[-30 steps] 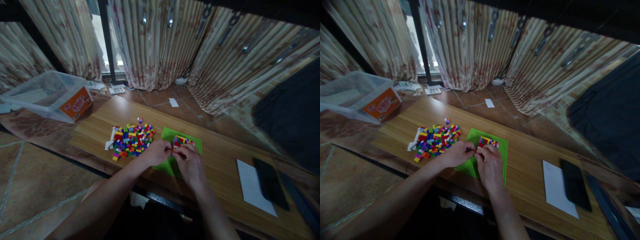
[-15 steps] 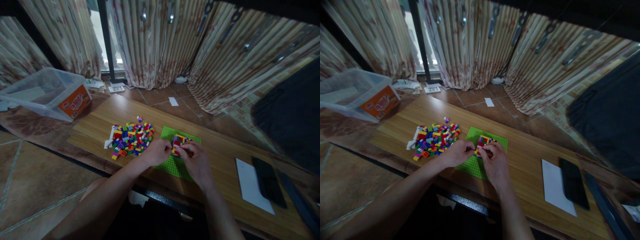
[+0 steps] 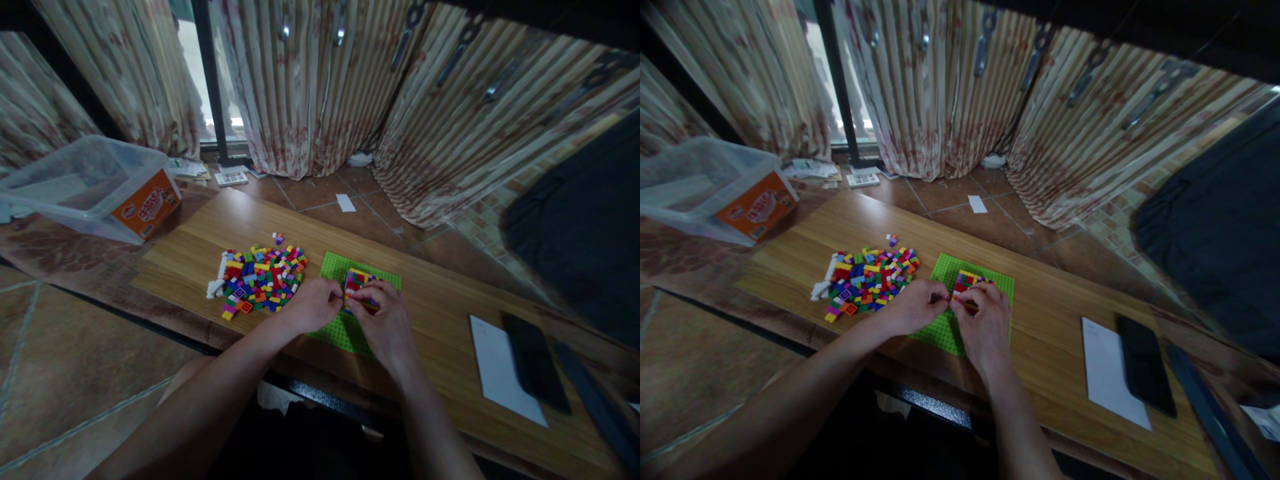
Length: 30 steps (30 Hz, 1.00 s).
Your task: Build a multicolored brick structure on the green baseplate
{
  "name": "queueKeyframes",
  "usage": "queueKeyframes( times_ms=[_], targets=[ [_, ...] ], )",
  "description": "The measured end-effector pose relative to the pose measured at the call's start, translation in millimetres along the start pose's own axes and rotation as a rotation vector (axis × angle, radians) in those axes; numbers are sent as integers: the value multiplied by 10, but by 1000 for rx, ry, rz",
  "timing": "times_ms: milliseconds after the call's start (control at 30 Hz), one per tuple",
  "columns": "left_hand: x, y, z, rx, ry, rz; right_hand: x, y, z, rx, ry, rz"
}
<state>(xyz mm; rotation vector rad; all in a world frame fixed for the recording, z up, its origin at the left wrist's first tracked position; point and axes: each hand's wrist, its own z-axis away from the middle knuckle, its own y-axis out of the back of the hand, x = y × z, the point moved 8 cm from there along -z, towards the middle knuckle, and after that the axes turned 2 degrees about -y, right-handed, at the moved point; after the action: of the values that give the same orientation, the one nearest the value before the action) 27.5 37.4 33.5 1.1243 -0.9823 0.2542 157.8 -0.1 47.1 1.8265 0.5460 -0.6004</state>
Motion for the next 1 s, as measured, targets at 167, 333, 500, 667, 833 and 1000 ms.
queueKeyframes(
  times_ms=[167, 333, 500, 667, 833, 1000],
  targets=[
    [-3, 8, 4, 18, 7, -9, 3, 3, -15, 26, -21, -41],
    [-6, -3, -4, 31, 5, -25, 10, -32, -33, 28, -67, -38],
    [-34, -22, -15, 30, 11, -29, -20, -46, -25, 32, -98, -23],
    [-70, 39, -28, 39, -18, 59, 4, -30, -39, 39, -102, -73],
    [-207, 156, -72, 111, -14, 289, 77, 101, -65, 34, -96, -239],
    [-301, 154, -100, 184, 139, 658, 45, 260, -52, 117, -89, -277]
  ],
)
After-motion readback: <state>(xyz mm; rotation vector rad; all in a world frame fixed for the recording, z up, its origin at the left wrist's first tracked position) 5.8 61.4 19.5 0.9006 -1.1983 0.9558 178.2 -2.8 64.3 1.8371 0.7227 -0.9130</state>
